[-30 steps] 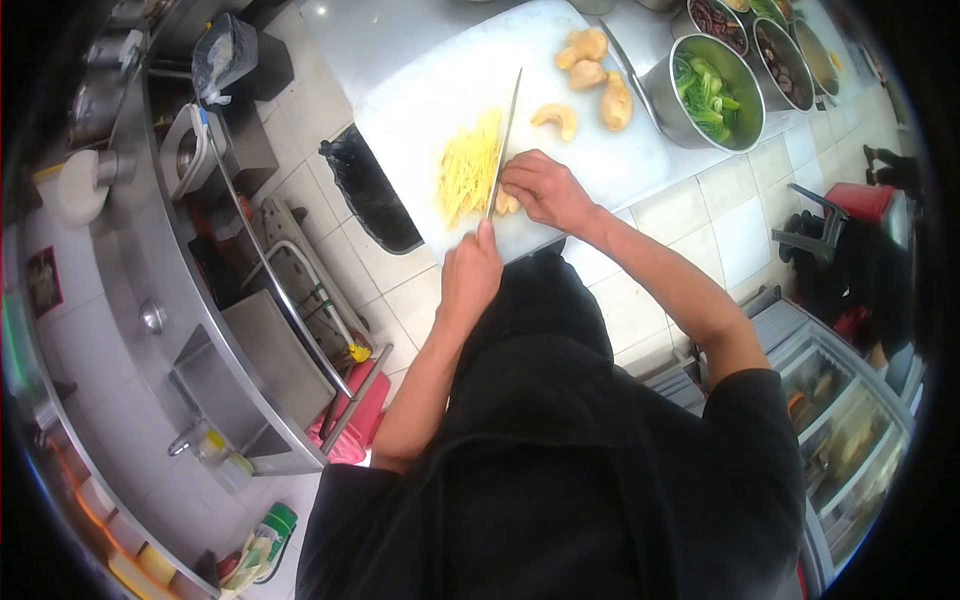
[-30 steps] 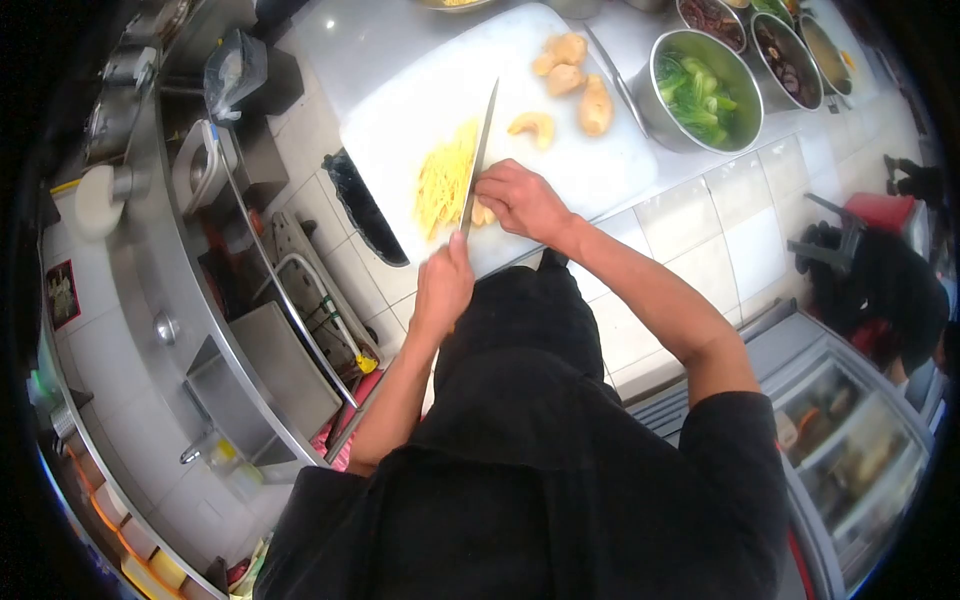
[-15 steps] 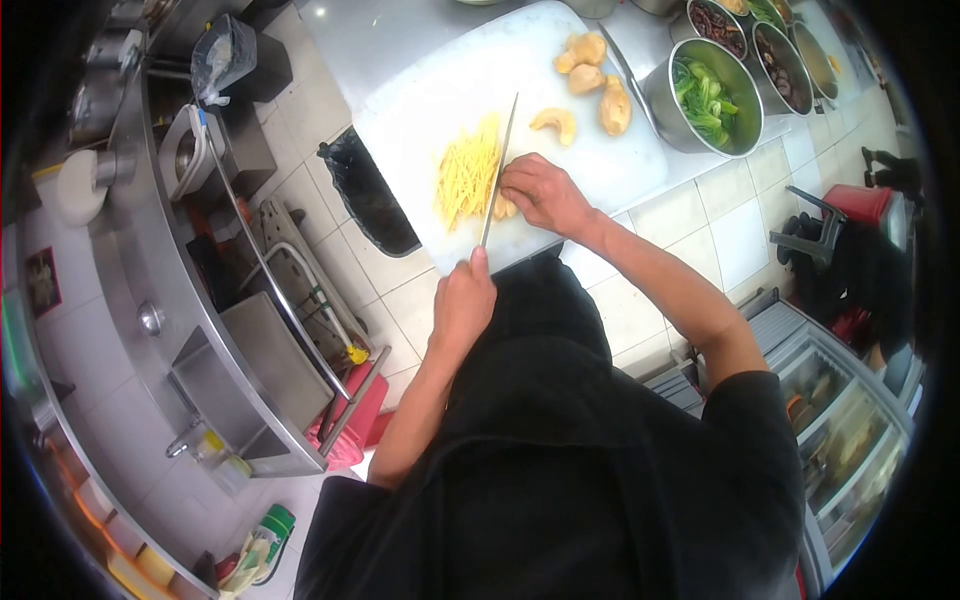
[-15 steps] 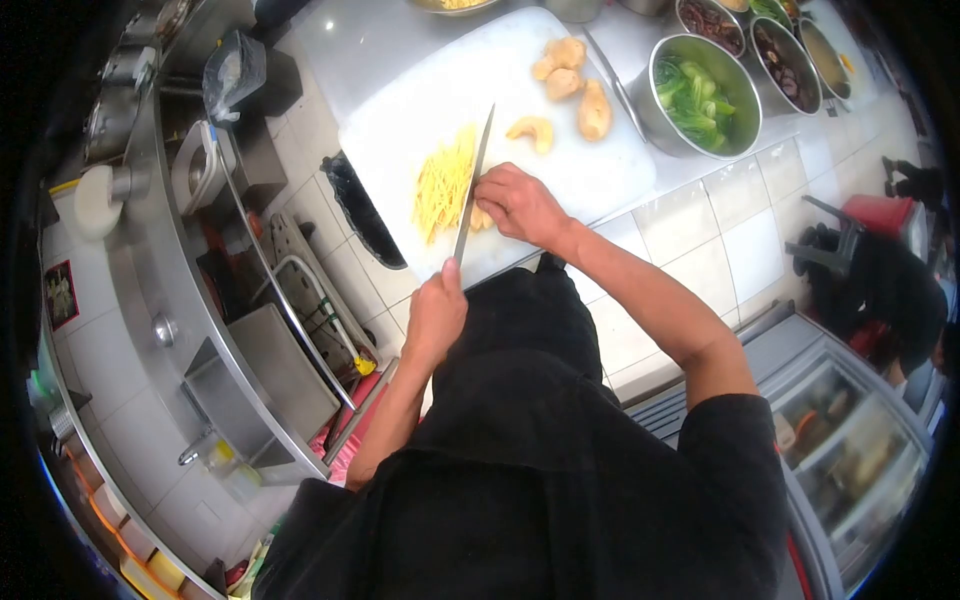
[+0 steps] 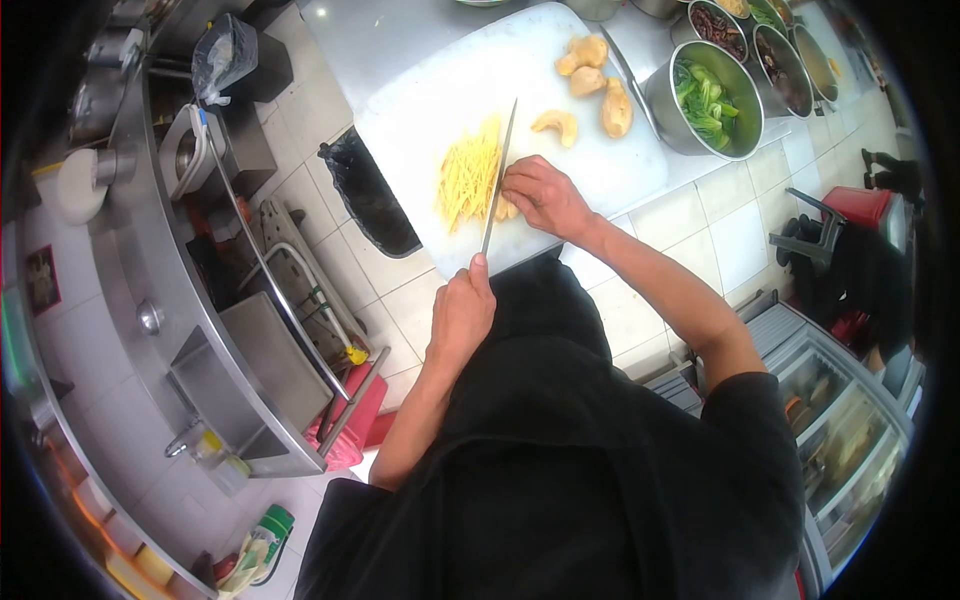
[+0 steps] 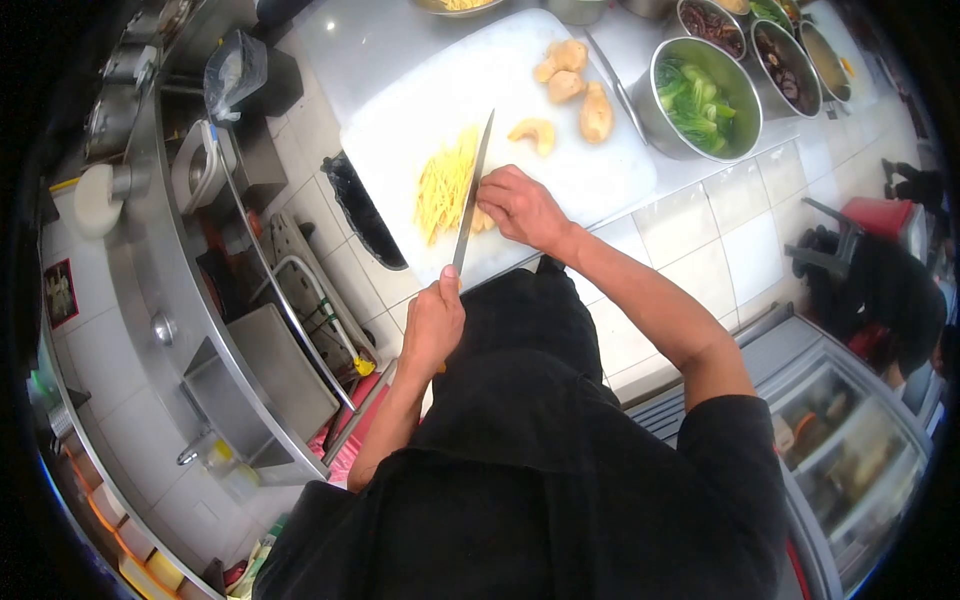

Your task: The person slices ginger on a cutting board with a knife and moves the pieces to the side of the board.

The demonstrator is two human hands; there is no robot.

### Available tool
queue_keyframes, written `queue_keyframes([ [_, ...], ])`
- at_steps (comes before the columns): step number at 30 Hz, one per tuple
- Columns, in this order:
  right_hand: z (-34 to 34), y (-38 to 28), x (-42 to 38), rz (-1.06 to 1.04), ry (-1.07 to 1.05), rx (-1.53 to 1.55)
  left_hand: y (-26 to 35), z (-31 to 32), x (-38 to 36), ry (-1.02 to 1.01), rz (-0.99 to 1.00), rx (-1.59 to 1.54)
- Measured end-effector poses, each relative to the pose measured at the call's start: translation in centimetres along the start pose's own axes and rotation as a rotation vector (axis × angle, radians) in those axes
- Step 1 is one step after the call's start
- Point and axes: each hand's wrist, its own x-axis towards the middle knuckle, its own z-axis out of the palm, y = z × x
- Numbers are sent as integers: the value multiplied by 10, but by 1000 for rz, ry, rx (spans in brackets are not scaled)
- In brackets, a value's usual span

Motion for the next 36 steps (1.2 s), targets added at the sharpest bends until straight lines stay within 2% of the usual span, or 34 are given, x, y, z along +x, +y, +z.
queue_keyframes([
  [6,0,-3,0,28,16,28,-5,12,10,-12,-26,-18],
  [8,2,-1,-5,27,17,40,-12,31,34,72,124,34],
  [11,5,-3,-7,4,25,26,17,21,65,82,101,-44],
  [13,1,0,-2,-7,33,3,31,1,53,63,104,-68],
  [15,4,-1,-4,-13,68,8,28,-9,38,-28,26,-2],
  [20,3,-1,-3,-22,64,24,2,0,-2,-21,-13,9],
  [22,0,-1,-2,-13,60,27,-7,11,4,-29,-33,17],
  [24,1,-1,-1,-39,54,26,-16,30,23,52,91,19],
  [29,6,3,-3,-19,85,15,22,15,64,100,142,-50],
  [31,8,-1,-10,-6,99,10,22,2,44,25,43,-21],
  [36,6,-2,-6,-20,79,3,3,3,4,-10,18,12],
])
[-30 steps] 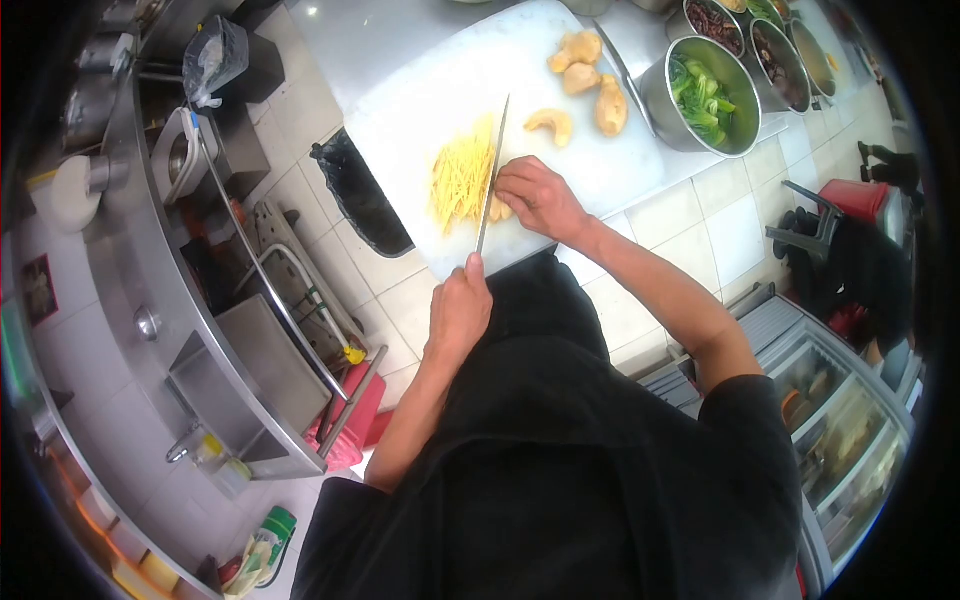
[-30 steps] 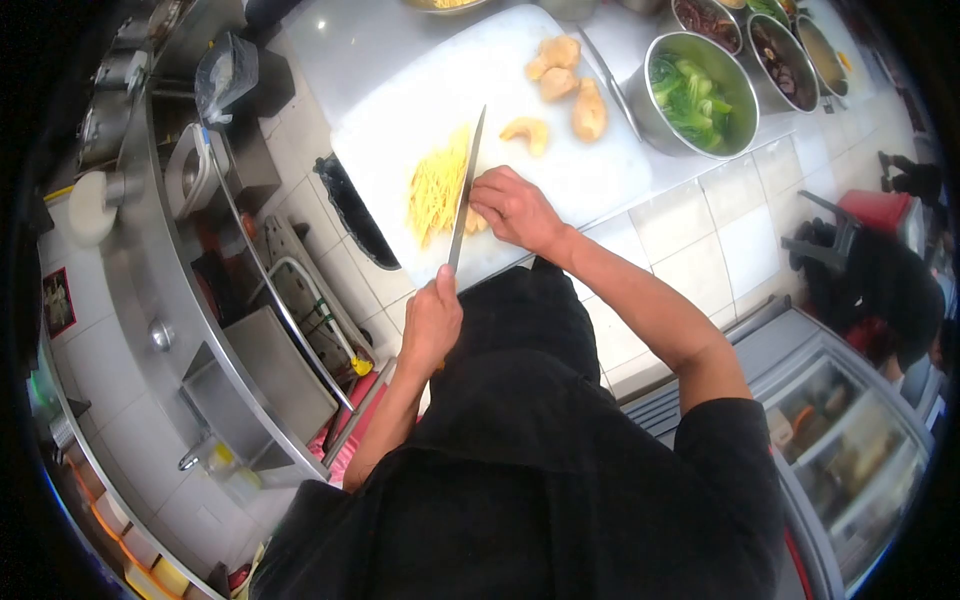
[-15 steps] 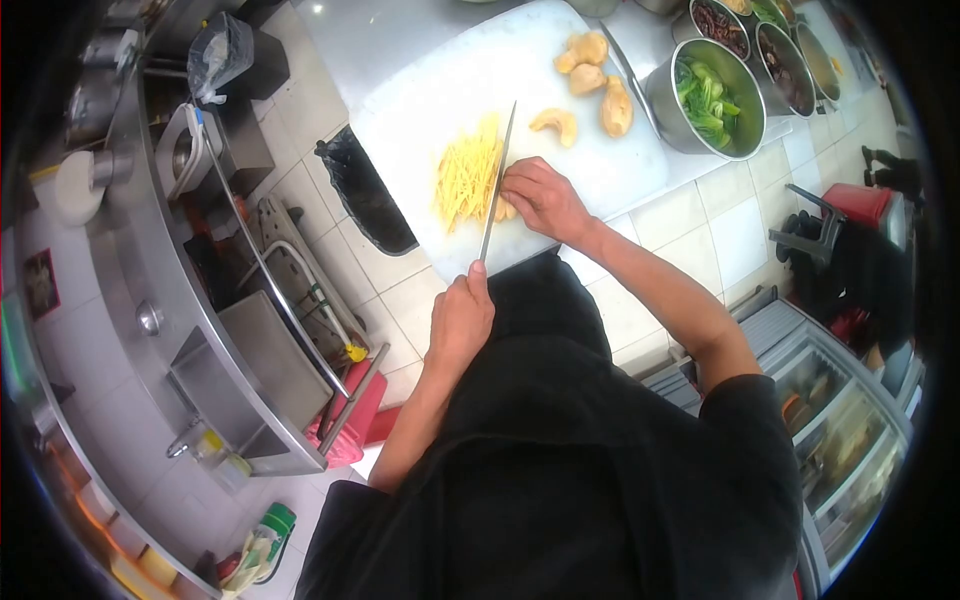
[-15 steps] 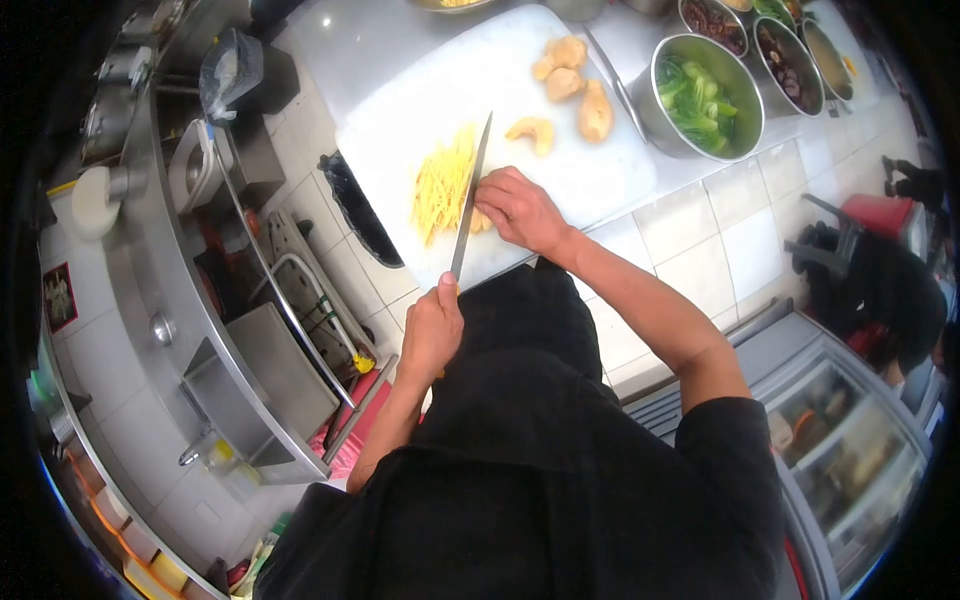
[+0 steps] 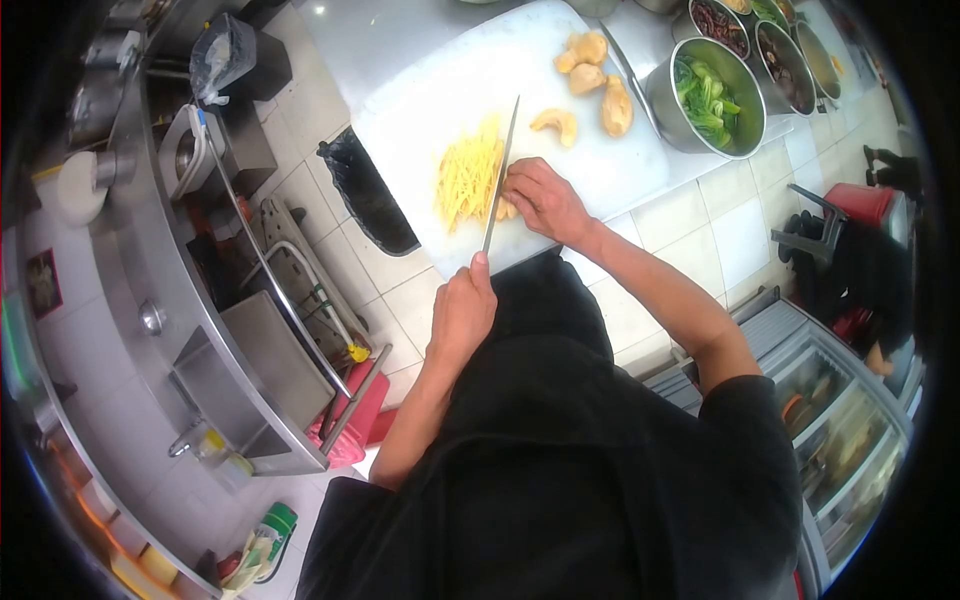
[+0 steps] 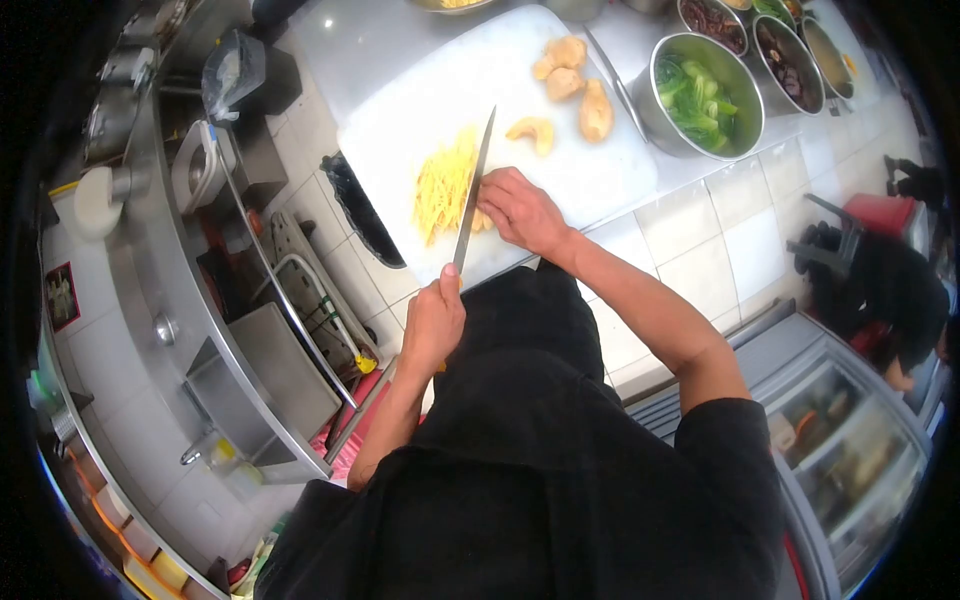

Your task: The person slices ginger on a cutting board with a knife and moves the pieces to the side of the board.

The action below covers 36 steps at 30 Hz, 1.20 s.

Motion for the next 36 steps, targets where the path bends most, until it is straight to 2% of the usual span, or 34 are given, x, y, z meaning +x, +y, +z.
queue_keyframes([
  [2,-1,-1,2,-2,5,-15,-6,10,5,-3,-12,7],
  [4,1,-1,0,-9,5,-22,-14,28,27,92,151,-17],
  [7,-4,4,2,1,-13,9,3,29,51,101,105,-41],
  [13,-2,4,0,50,-32,59,4,20,51,62,77,-28],
  [19,-9,0,-2,37,13,27,-8,15,27,59,32,-15],
  [21,-10,-2,-3,-4,-61,7,-11,17,23,52,26,-21],
  [25,-15,-16,-7,55,-29,31,-13,18,21,65,23,-37],
  [27,-17,-20,-15,-9,-181,62,-14,18,21,66,21,-42],
  [28,-18,-21,-16,-11,-182,59,-14,18,22,64,22,-44],
  [30,-17,-21,-17,-105,-223,-23,-15,17,24,63,30,-59],
  [36,-10,-17,-29,-58,-179,-142,-19,17,25,50,52,-73],
])
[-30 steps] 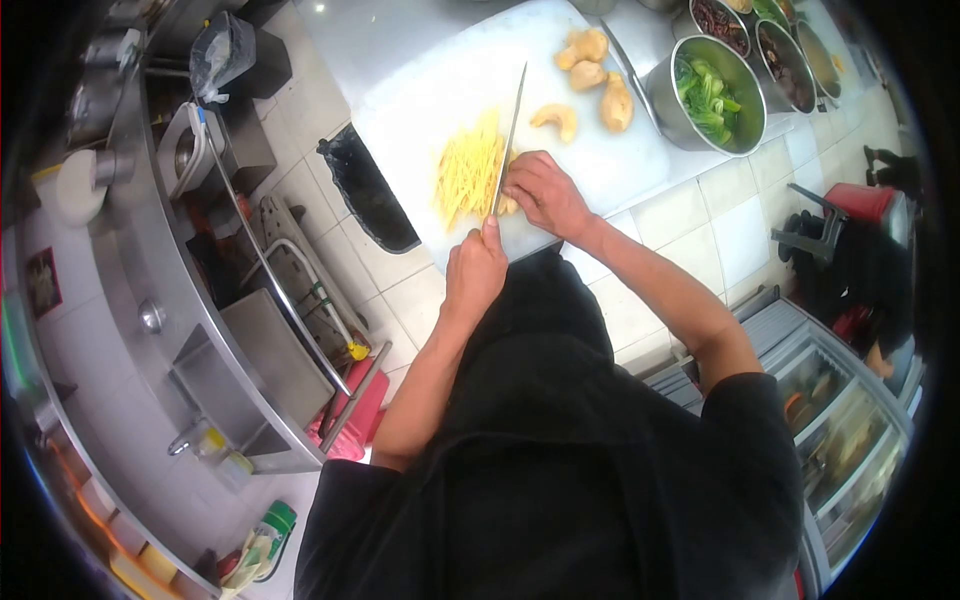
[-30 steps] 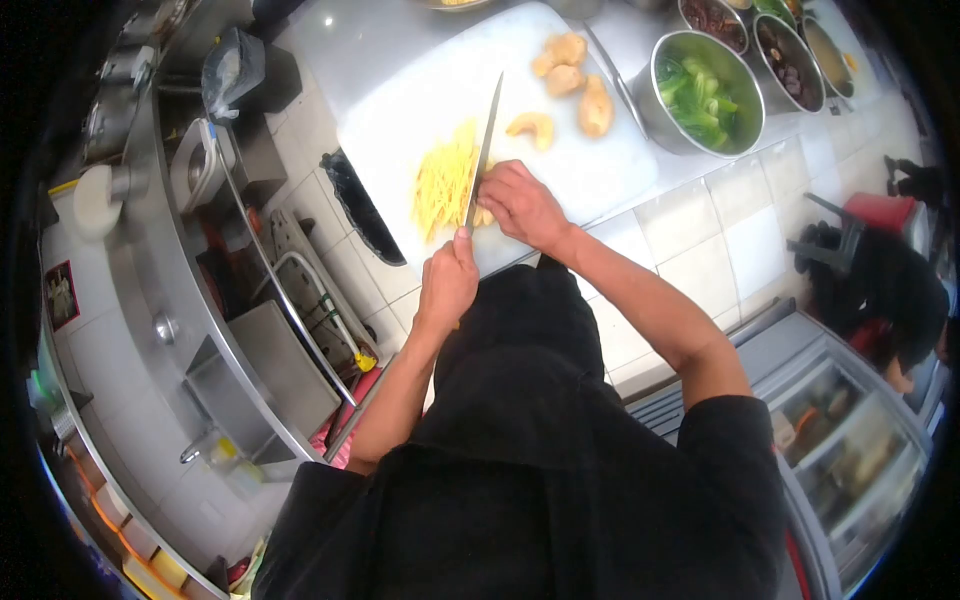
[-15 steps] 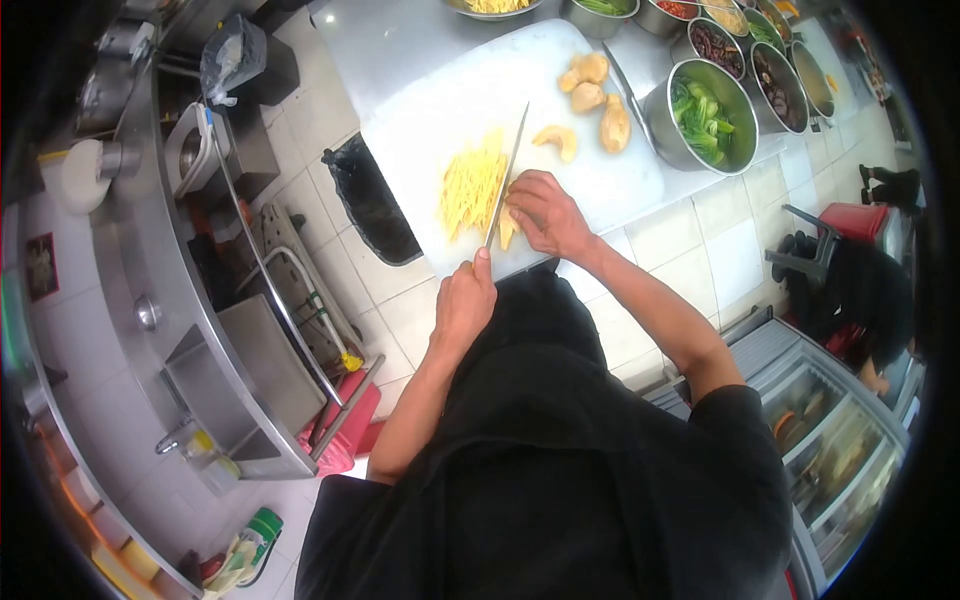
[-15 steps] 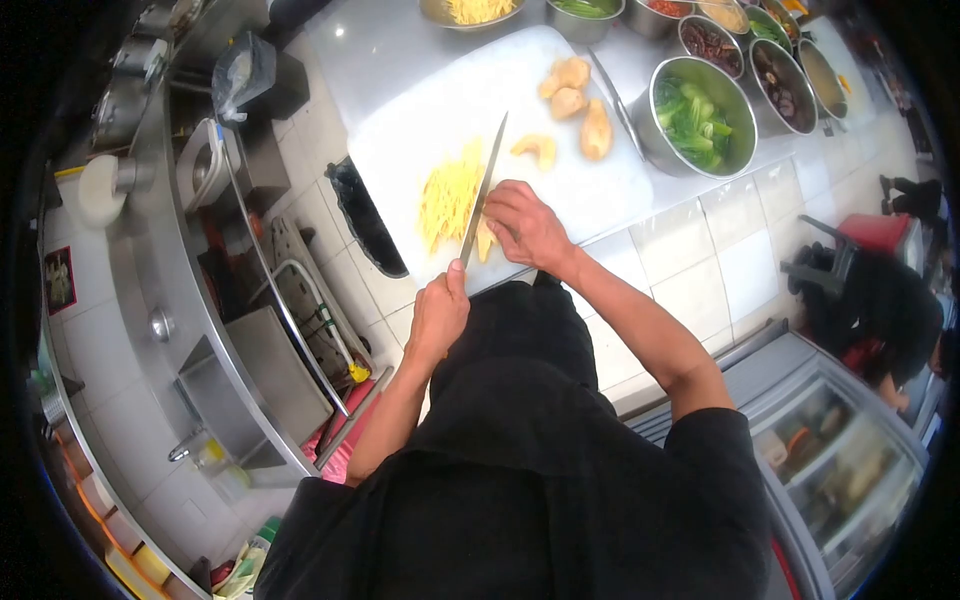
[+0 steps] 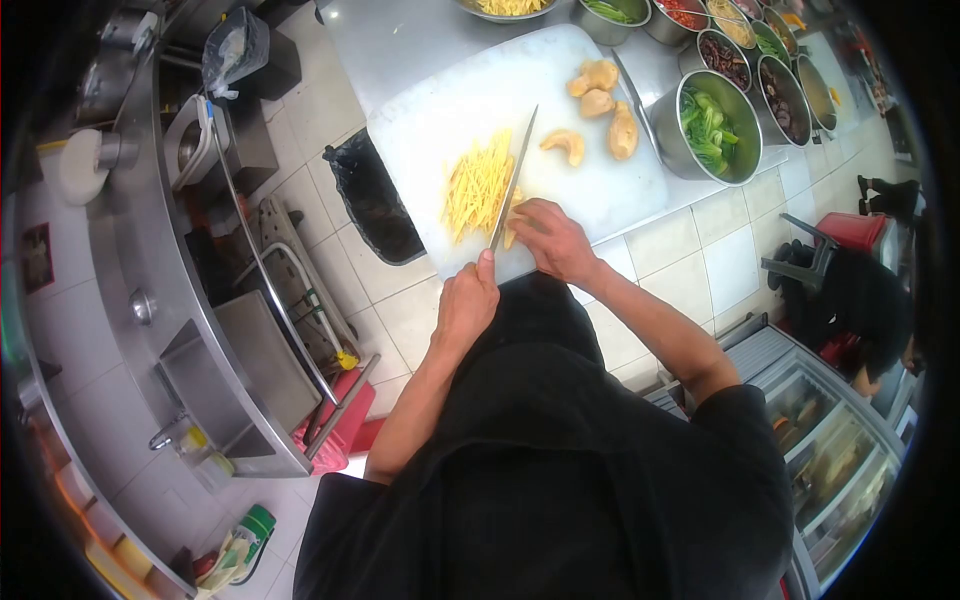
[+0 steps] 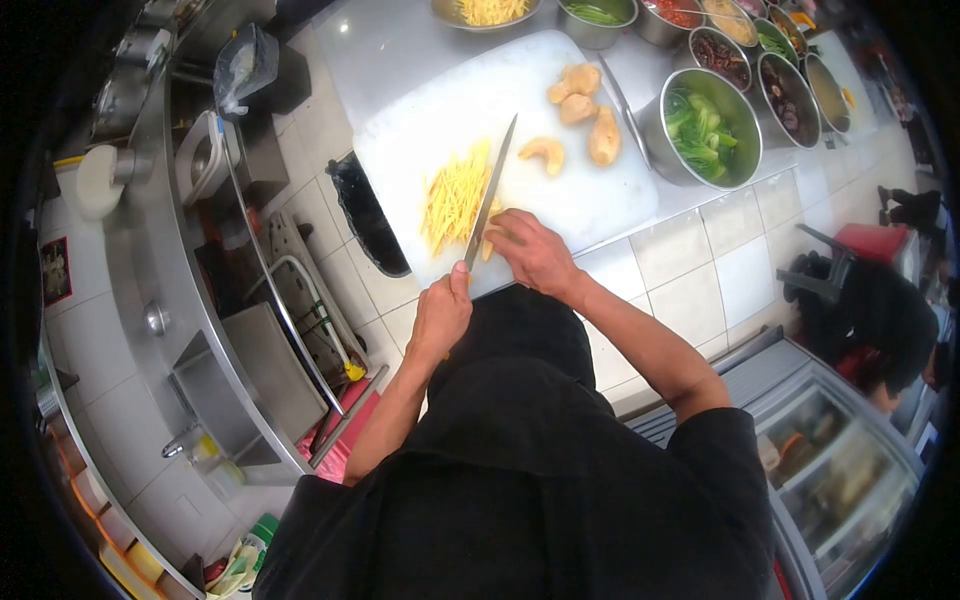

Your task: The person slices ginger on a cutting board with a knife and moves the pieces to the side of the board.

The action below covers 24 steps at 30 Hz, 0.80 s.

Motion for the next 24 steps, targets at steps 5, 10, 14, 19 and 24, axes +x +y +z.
queue_keyframes([
  [5,-4,-19,7,84,91,68,1,-3,0,-13,-3,-15],
  [10,10,-22,9,130,140,55,2,-3,1,-30,-35,-12],
  [14,16,-14,9,127,208,20,-3,0,2,-24,-31,-16],
  [19,14,-18,12,187,252,35,-3,-1,3,-41,-50,-11],
  [24,11,-12,7,191,291,88,-3,-2,3,-35,-52,-11],
])
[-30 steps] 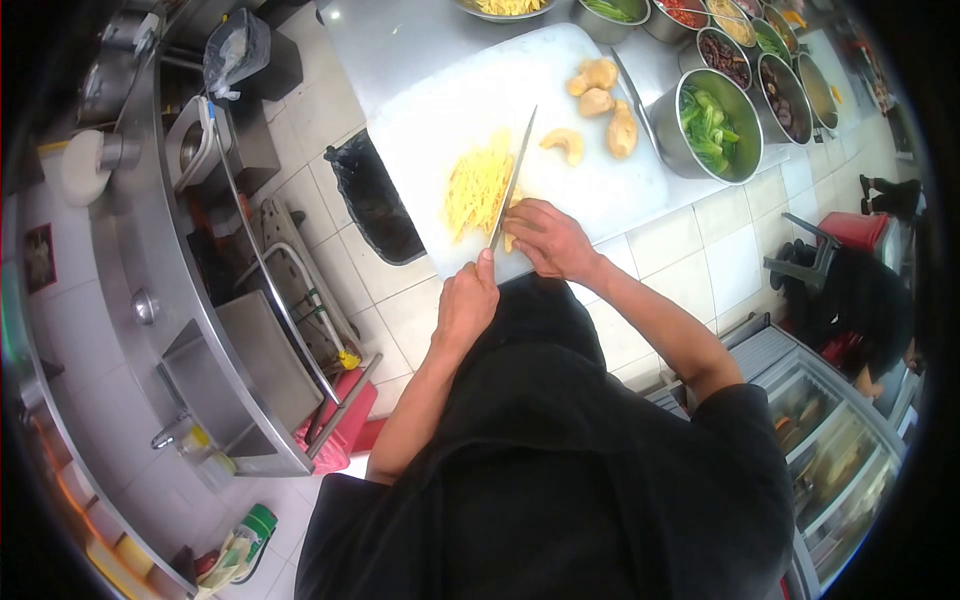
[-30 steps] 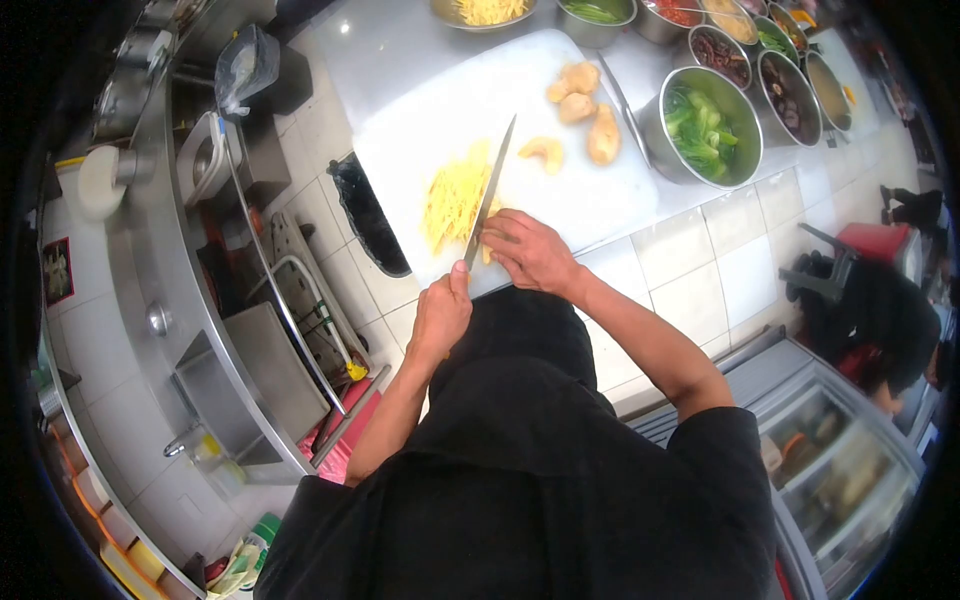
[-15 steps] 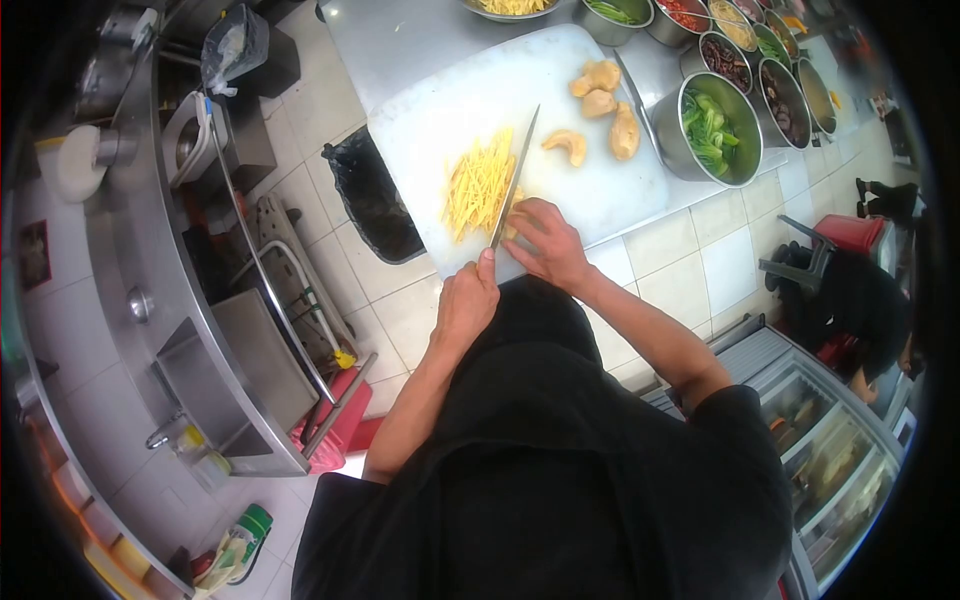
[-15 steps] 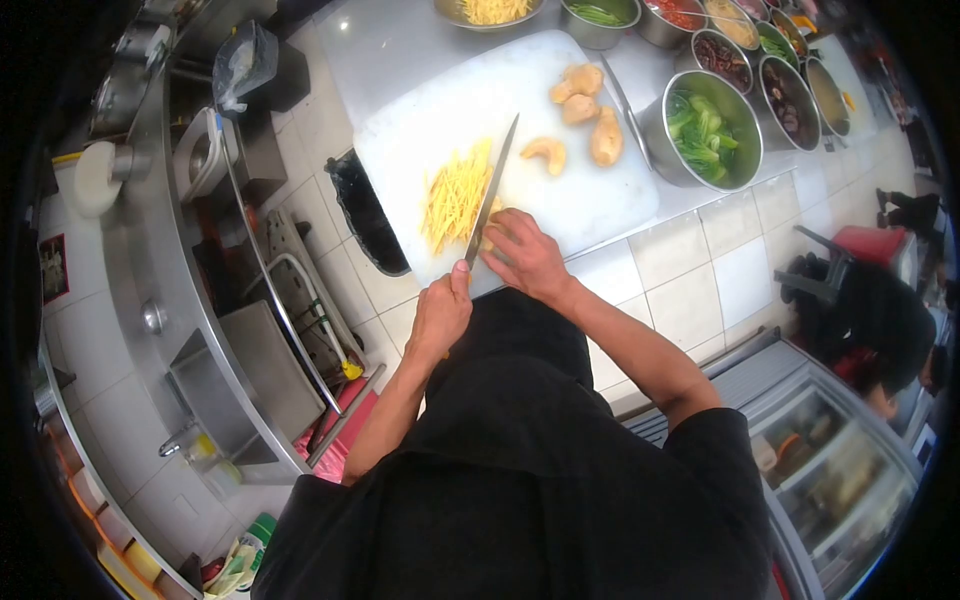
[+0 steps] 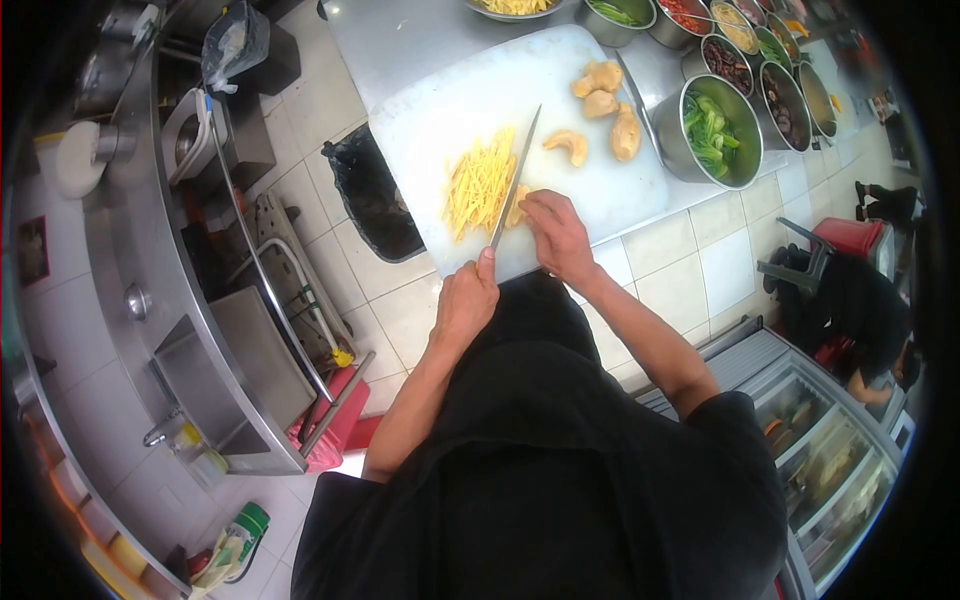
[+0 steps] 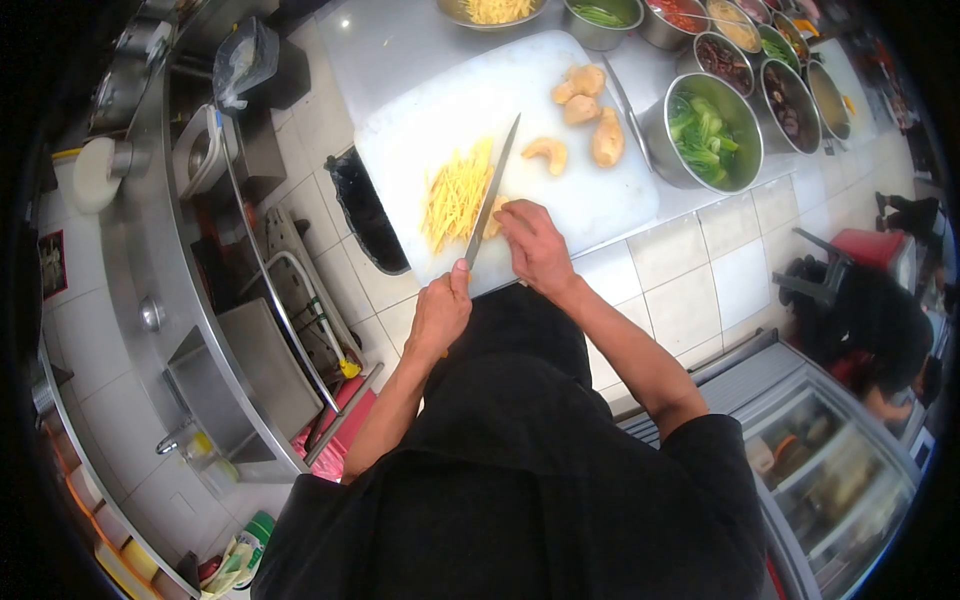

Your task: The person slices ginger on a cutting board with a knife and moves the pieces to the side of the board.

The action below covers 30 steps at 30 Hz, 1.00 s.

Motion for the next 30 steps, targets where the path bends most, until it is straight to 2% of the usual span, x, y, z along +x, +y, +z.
queue_keyframes([
  [12,-17,24,24,-142,-271,98,8,0,-6,-5,-13,42],
  [20,-11,27,25,-96,-312,20,7,1,-9,-42,-57,103],
  [22,-10,33,24,-88,-319,25,2,13,10,22,99,79],
  [26,-8,36,24,-117,-311,66,42,3,45,39,103,31],
  [30,-9,38,24,-104,-297,58,54,-19,28,1,-1,65],
])
